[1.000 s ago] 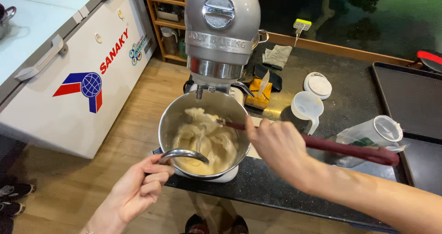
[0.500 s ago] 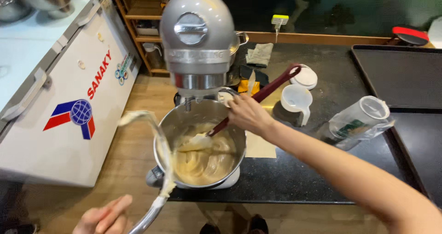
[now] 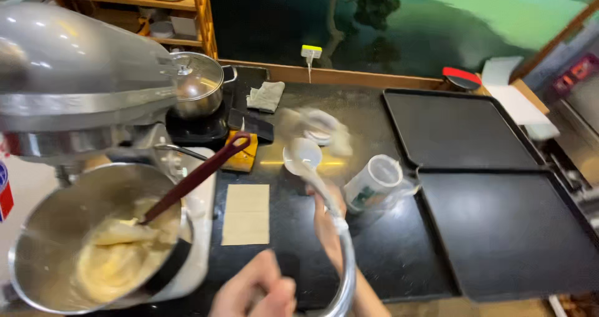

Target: The person scrapes dough from the sides of a bowl with a spatula while a stand mixer is running, checks a smartphone, and detaches the mixer hook. They then transfer the dough from the bowl into a piping bag held in a container, remove the bag, and fit a nozzle.

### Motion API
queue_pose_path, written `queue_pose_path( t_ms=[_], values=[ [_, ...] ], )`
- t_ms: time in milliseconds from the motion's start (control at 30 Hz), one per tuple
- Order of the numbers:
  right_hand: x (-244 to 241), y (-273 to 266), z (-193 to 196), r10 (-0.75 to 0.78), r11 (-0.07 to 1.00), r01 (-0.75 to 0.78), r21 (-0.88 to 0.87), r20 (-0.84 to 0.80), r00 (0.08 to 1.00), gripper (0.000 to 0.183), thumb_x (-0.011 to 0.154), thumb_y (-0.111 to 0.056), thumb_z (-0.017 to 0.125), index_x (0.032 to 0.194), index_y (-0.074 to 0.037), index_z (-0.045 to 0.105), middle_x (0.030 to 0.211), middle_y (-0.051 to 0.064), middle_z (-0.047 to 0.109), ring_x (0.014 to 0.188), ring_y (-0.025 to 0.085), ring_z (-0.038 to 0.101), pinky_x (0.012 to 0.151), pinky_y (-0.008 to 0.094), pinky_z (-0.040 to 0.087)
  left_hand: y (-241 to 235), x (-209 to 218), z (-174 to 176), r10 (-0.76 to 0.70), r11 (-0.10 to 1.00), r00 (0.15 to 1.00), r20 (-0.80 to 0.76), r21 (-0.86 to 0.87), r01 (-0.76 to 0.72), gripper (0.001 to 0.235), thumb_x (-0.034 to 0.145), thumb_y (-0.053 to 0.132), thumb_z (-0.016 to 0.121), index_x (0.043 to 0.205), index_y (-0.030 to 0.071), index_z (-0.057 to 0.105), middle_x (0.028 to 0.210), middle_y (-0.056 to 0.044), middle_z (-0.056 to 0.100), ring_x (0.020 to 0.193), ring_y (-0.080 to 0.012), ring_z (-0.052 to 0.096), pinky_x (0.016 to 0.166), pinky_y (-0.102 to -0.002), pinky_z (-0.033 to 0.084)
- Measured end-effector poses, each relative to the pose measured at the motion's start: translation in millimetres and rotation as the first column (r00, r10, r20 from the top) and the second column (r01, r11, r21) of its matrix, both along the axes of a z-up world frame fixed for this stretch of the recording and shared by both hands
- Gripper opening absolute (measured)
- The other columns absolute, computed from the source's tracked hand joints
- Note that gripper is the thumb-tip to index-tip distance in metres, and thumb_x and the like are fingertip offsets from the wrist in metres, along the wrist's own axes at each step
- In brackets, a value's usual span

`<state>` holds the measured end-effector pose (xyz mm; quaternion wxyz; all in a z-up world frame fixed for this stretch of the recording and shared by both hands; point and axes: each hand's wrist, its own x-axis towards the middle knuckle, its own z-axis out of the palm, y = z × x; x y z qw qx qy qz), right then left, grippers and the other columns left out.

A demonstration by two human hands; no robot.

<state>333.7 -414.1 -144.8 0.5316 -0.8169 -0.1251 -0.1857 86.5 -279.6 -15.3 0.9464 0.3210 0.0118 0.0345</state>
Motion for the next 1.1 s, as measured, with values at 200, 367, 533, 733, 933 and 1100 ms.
queue_pose_path(
  t_ms=[200,367,533,733,933,1100],
  values=[
    [8,-83,-91,0.193,0.952,-0.243,-0.187,-0.248,0.949,0.032,0.114,-0.027,0.059,0.097,-0.013,0.082,0.092,0.004,0.081,0.088,0.024,0.073,0.086,0.041,0.053,-33,94,-162,0.431,0.649,0.891,-0.143,0.735,-0.196,0.029,0.110,0.025,0.078,0.085,0.014,0.069,0.070,-0.001,0.052,0.058,-0.0129,0.050,0.054,-0.033,0.038],
    [24,-93,-108,0.330,0.837,-0.448,-0.315,-0.362,0.872,0.039,0.118,-0.040,0.051,0.113,-0.022,0.086,0.111,-0.005,0.085,0.107,0.020,0.071,0.105,0.040,0.045,54,112,-239,0.684,0.276,0.729,-0.030,0.935,-0.221,0.038,0.115,0.034,0.069,0.081,0.018,0.063,0.067,0.002,0.048,0.062,-0.0118,0.047,0.063,-0.033,0.040],
    [54,-77,-113,0.237,0.942,-0.309,-0.130,-0.396,0.887,0.022,0.114,-0.031,0.062,0.122,-0.017,0.076,0.118,0.001,0.080,0.100,0.021,0.074,0.096,0.039,0.056,80,118,-266,0.663,0.422,0.739,-0.114,0.873,-0.244,0.041,0.119,0.029,0.066,0.084,0.014,0.050,0.073,0.000,0.047,0.065,-0.0123,0.045,0.068,-0.032,0.041],
    [70,-60,-85,0.250,0.950,-0.302,-0.077,-0.387,0.887,0.026,0.113,-0.024,0.064,0.135,-0.013,0.072,0.128,0.006,0.076,0.092,0.021,0.076,0.092,0.038,0.059,90,133,-289,0.665,0.350,0.736,-0.124,0.923,-0.161,0.041,0.119,0.032,0.065,0.084,0.013,0.056,0.075,-0.002,0.057,0.070,-0.0135,0.055,0.072,-0.033,0.048],
    [54,-101,17,0.149,0.953,-0.101,-0.285,0.149,0.978,0.019,0.106,-0.025,0.068,0.115,-0.013,0.079,0.112,0.005,0.080,0.106,0.026,0.070,0.098,0.041,0.049,105,136,-312,0.640,0.042,0.769,0.018,0.997,-0.058,0.038,0.118,0.034,0.061,0.088,0.013,0.072,0.086,0.003,0.074,0.084,-0.0192,0.064,0.089,-0.041,0.042],
    [93,-157,-27,-0.237,0.879,0.277,-0.388,0.148,0.960,0.144,0.075,-0.068,0.094,0.183,-0.001,0.024,0.191,0.035,0.017,0.175,0.055,0.024,0.133,0.073,0.027,111,143,-309,0.603,-0.134,0.796,0.051,0.990,0.038,0.036,0.121,0.034,0.054,0.092,0.017,0.068,0.089,0.005,0.072,0.093,-0.0216,0.060,0.093,-0.043,0.039]
  ],
)
